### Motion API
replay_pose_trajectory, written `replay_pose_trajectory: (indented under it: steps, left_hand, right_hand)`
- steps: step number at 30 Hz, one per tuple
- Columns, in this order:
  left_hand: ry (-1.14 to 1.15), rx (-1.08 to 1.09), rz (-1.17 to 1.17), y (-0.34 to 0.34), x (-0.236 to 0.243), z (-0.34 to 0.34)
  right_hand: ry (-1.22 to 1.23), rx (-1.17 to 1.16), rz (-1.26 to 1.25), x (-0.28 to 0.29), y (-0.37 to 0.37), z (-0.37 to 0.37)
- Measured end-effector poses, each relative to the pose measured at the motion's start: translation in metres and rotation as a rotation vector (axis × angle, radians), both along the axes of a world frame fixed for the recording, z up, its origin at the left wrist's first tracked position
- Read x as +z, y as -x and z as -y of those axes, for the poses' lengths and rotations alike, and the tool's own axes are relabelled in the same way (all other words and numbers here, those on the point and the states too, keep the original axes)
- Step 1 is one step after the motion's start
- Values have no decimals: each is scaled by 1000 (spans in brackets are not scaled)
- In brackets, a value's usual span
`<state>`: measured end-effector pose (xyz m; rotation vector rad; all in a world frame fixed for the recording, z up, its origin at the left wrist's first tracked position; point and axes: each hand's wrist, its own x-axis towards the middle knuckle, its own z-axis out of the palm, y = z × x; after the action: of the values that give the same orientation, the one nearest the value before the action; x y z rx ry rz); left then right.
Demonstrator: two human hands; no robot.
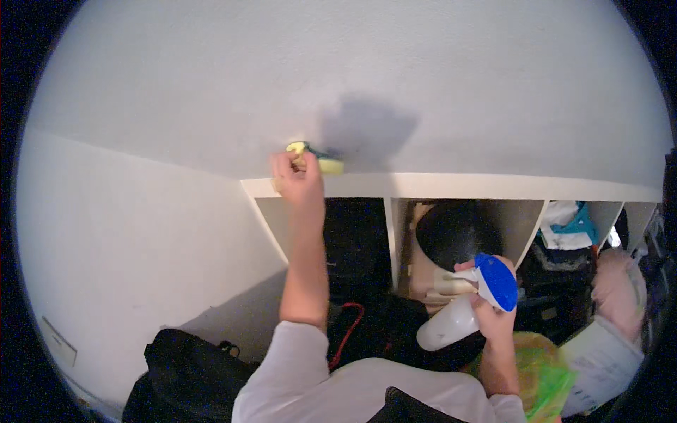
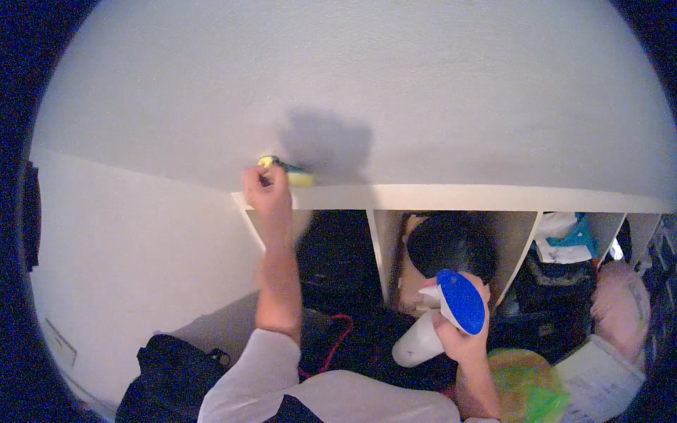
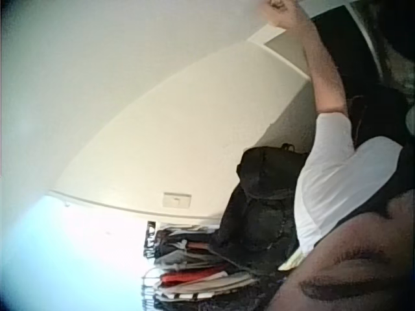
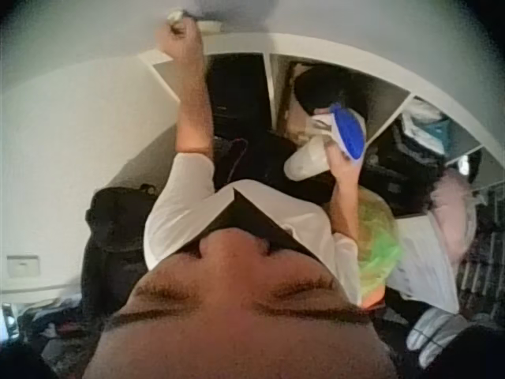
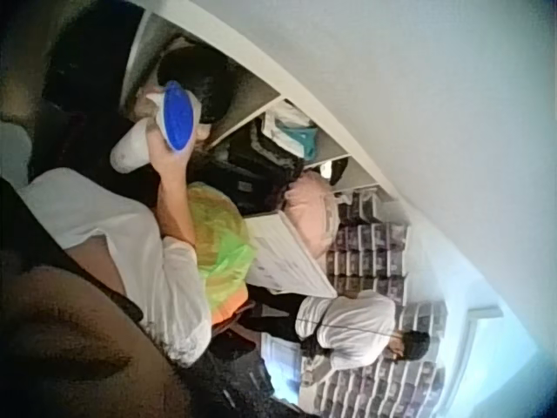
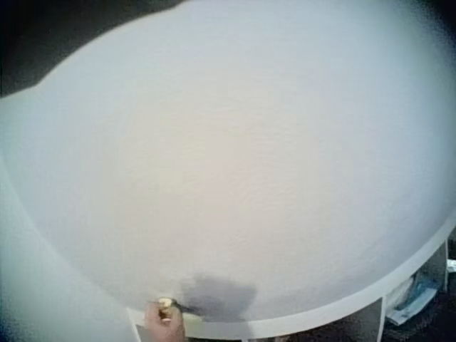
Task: The person cleans a wall by applying a cleaning spray and scrubbing with a sponge and a cloth.
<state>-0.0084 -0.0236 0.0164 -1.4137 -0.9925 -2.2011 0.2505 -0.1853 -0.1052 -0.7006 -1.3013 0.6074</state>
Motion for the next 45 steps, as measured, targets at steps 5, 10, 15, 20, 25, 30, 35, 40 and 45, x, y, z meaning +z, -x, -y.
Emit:
replay_pose_trajectory:
  steps: [5, 10, 15, 20, 25, 30, 35, 40, 45]
  left_hand:
    - [34, 73, -342, -13, -10, -15]
    - [23, 81, -6, 1, 3, -5]
    - [-3, 185, -311, -11, -3, -2]
    - [-68, 266, -256, -22, 3, 5]
    - [-112, 29, -361, -14, 1, -7]
    - [-159, 186, -250, -36, -2, -6]
    - [-93, 44, -238, -19, 2, 2]
    - [51, 107, -423, -52, -17, -8]
    - [-122, 67, 5, -14, -2, -8]
  right_hand:
    - [-17, 67, -74, 6, 14, -3]
    - [-104, -19, 123, -9, -9, -10]
    - [-20, -6, -30, -5, -3, -5]
    - [-32, 11, -193, -3, -3, -4]
    - [-58, -55, -68, -13, -11, -8]
    - [-77, -102, -82, -21, -15, -3]
    - [-32, -25, -183, -7, -13, -2]
    - [-104, -110, 2, -7, -14, -4]
    - [-41, -42, -176, 2, -11, 2]
